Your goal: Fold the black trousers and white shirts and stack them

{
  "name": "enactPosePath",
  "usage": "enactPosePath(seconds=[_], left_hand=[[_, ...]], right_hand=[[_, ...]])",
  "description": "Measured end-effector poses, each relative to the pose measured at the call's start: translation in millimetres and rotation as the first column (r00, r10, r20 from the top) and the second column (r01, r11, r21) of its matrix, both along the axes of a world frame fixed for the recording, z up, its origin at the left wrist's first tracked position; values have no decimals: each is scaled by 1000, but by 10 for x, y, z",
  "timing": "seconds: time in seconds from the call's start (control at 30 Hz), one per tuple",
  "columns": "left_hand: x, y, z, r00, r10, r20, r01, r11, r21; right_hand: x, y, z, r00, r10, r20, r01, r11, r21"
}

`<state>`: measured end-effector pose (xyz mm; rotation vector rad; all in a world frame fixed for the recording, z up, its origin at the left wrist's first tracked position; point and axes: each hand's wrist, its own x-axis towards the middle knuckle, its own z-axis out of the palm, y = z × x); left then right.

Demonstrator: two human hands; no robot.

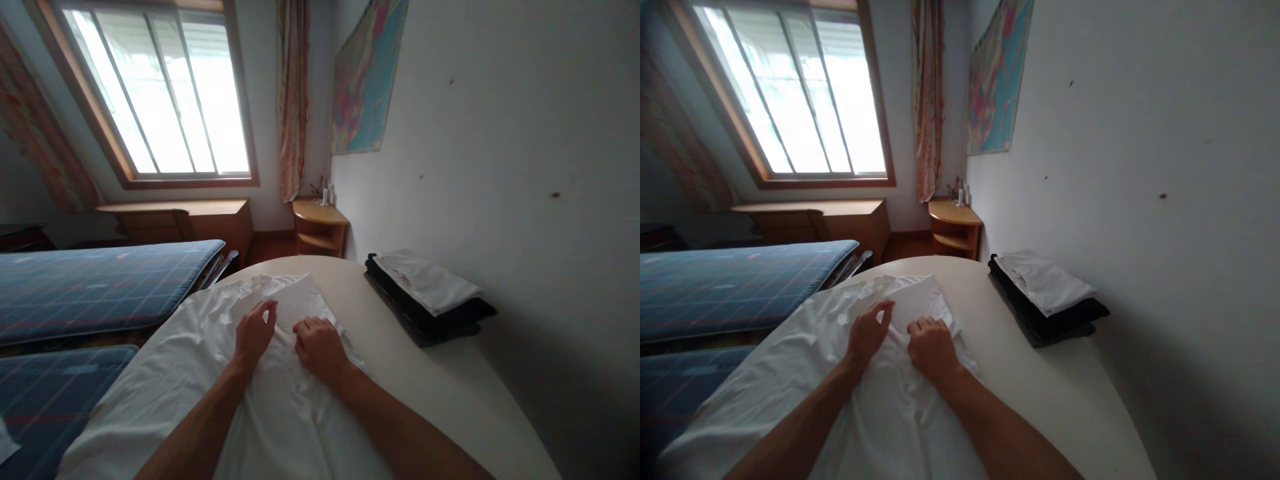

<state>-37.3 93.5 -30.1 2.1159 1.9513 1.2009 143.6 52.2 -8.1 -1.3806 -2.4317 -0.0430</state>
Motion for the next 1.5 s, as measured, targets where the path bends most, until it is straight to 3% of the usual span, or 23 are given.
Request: enactPosePath(seconds=[0.13, 0.27, 0.4, 0.57, 0.67, 0.73, 0.9, 1.03, 1.23, 1.5], left_hand=[[27, -65, 78, 990, 135, 35, -133, 989, -61], [44, -64, 55, 995, 102, -20, -104, 979, -174], [28, -19, -9, 995, 52, -83, -68, 979, -194], [-18, 20, -94, 994, 14, -112, -29, 991, -132], [-32, 40, -145, 986, 40, -165, -39, 999, 12], [-24, 47, -165, 979, 39, -198, -19, 995, 101], [45, 10, -142, 950, -168, -264, 191, 980, 62], [82, -46, -93, 925, -260, -276, 257, 965, -46], [79, -82, -79, 898, -347, -269, 315, 936, -155], [76, -119, -72, 876, -383, -293, 323, 917, -232]], right_hand=[[47, -14, 28, 1000, -4, -24, 4, 1000, -7], [70, -41, 22, 1000, 4, -9, -5, 999, -40], [89, -30, 30, 991, -52, -122, 42, 995, -85], [280, 152, 124, 946, -206, -252, 175, 975, -138], [520, 302, 196, 913, -369, -175, 304, 900, -312], [694, 383, 233, 906, -406, -116, 328, 850, -413], [1018, 477, 285, 947, -309, -91, 212, 810, -546], [1122, 460, 311, 982, -159, -97, 56, 750, -659], [1060, 416, 327, 995, -101, 8, 93, 874, -476], [1053, 368, 437, 988, -93, 119, 137, 891, -433]])
